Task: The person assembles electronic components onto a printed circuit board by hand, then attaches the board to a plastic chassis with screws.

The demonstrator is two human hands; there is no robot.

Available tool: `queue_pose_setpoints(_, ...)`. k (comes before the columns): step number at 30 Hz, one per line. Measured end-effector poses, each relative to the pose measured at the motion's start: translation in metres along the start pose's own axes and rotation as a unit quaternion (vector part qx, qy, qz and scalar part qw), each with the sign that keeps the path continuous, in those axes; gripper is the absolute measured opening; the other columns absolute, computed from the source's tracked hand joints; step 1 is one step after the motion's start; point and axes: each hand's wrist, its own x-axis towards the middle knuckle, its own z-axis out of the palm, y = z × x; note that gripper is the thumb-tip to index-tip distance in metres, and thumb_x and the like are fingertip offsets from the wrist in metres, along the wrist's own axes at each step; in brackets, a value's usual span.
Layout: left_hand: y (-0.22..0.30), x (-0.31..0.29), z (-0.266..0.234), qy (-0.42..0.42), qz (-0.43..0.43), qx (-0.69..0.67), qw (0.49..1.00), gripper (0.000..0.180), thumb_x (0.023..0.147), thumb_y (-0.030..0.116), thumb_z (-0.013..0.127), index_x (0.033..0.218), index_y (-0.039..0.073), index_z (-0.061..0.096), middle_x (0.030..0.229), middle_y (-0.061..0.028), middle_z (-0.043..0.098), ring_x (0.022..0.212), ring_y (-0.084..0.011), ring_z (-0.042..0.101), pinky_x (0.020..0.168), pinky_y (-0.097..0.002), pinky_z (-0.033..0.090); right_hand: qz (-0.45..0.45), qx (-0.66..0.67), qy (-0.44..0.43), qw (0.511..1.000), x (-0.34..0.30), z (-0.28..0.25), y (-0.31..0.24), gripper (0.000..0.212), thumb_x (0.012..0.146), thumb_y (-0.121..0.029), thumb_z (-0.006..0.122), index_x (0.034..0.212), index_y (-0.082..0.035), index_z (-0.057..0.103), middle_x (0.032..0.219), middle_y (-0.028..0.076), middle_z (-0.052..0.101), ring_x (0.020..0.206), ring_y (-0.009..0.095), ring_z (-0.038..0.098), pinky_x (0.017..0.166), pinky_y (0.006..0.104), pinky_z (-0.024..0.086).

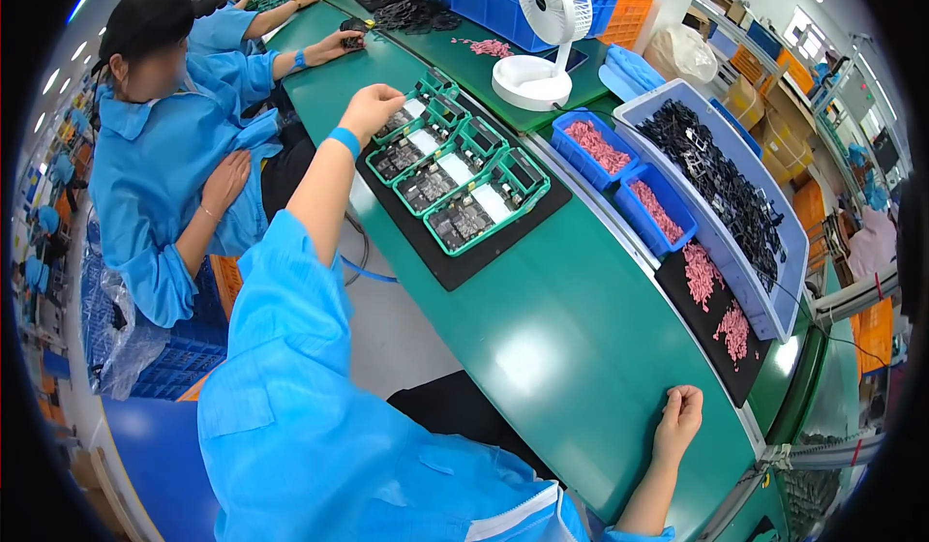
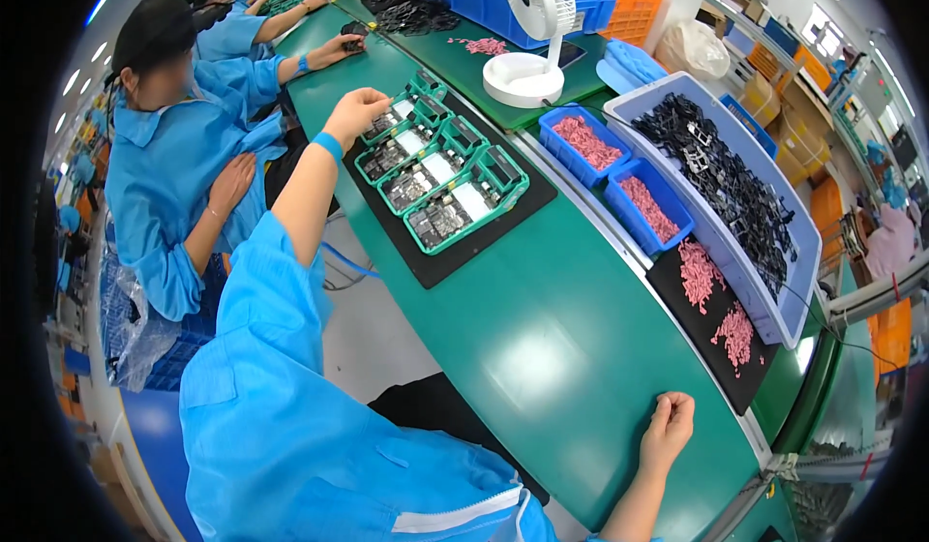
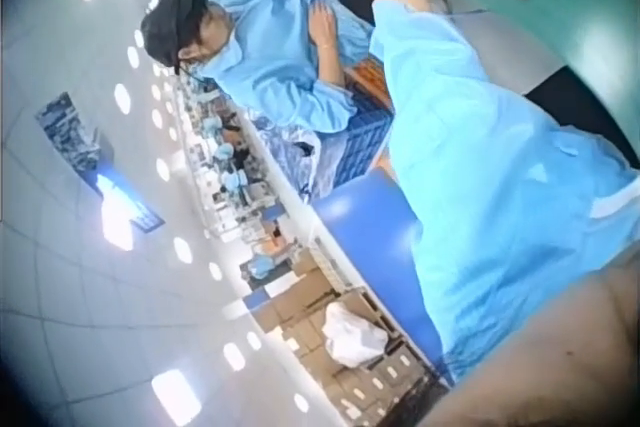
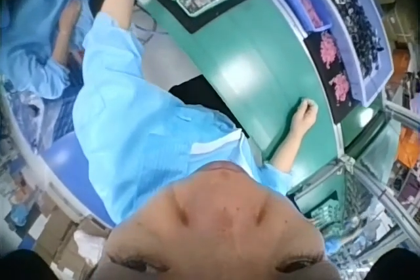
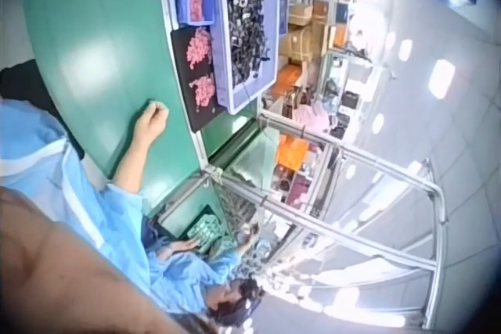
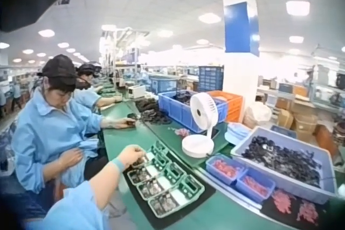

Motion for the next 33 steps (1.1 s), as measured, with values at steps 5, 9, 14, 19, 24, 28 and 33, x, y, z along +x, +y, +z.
queue_pose_setpoints(5,-0.049,0.049,-0.001,-0.054,-0.088,0.063,0.993,0.018,0.081,0.015,0.074,0.092,0.001,0.071,0.086,-0.0057,0.069,0.078,-0.0145,0.060,0.072,-0.0311,0.049,0.025,-0.027,0.013,0.999,0.000,0.005,-0.004,0.009,0.094,-0.006,0.053,0.086,-0.003,0.052,0.074,-0.002,0.050,0.060,0.004,0.041,0.053,0.0202,0.036)
queue_pose_setpoints(9,-0.047,0.063,0.004,-0.126,-0.062,0.078,0.987,0.016,0.080,0.017,0.074,0.085,0.002,0.070,0.078,-0.0026,0.065,0.068,-0.0136,0.056,0.066,-0.0311,0.046,0.010,-0.047,0.021,0.999,-0.001,0.003,0.000,0.009,0.095,-0.006,0.053,0.086,-0.003,0.052,0.074,-0.002,0.050,0.061,0.004,0.041,0.054,0.0201,0.035)
queue_pose_setpoints(14,-0.048,0.037,0.001,-0.169,-0.059,0.037,0.983,0.013,0.082,0.015,0.071,0.081,0.002,0.068,0.070,0.0002,0.062,0.060,-0.0090,0.053,0.058,-0.0272,0.043,-0.031,-0.078,0.031,0.996,0.000,0.009,-0.006,0.007,0.091,-0.003,0.056,0.085,-0.002,0.053,0.074,0.005,0.052,0.063,0.012,0.047,0.058,0.0254,0.041)
queue_pose_setpoints(19,-0.023,-0.047,0.022,-0.213,-0.058,0.000,0.975,0.012,0.086,0.012,0.067,0.086,0.000,0.068,0.076,-0.0002,0.064,0.066,-0.0081,0.055,0.061,-0.0249,0.044,-0.067,-0.137,0.036,0.988,0.000,0.010,-0.007,0.005,0.088,-0.005,0.058,0.085,-0.004,0.055,0.076,0.011,0.056,0.065,0.024,0.055,0.061,0.0323,0.046)
queue_pose_setpoints(24,0.023,-0.162,0.030,-0.273,-0.059,-0.038,0.960,0.012,0.087,0.012,0.066,0.085,0.000,0.066,0.076,0.0030,0.060,0.069,-0.0052,0.051,0.063,-0.0224,0.041,-0.094,-0.123,0.042,0.987,0.002,0.011,-0.001,0.005,0.089,-0.007,0.058,0.090,-0.005,0.054,0.081,0.013,0.060,0.072,0.029,0.061,0.064,0.0358,0.048)
queue_pose_setpoints(28,0.037,-0.240,0.011,-0.319,-0.121,-0.081,0.937,0.013,0.089,0.013,0.063,0.091,0.000,0.065,0.080,0.0018,0.061,0.070,-0.0048,0.050,0.063,-0.0211,0.039,-0.061,-0.059,0.019,0.996,0.002,0.012,-0.003,0.003,0.091,-0.008,0.055,0.093,-0.005,0.054,0.083,0.013,0.064,0.075,0.029,0.063,0.067,0.0349,0.050)
queue_pose_setpoints(33,0.048,-0.316,0.001,-0.381,-0.235,-0.225,0.865,0.014,0.086,0.010,0.069,0.093,-0.002,0.064,0.090,-0.0077,0.067,0.082,-0.0169,0.066,0.077,-0.0325,0.055,-0.046,0.019,0.027,0.998,0.010,0.006,-0.001,0.006,0.094,-0.008,0.052,0.095,-0.002,0.052,0.087,0.012,0.066,0.079,0.024,0.065,0.071,0.0322,0.051)
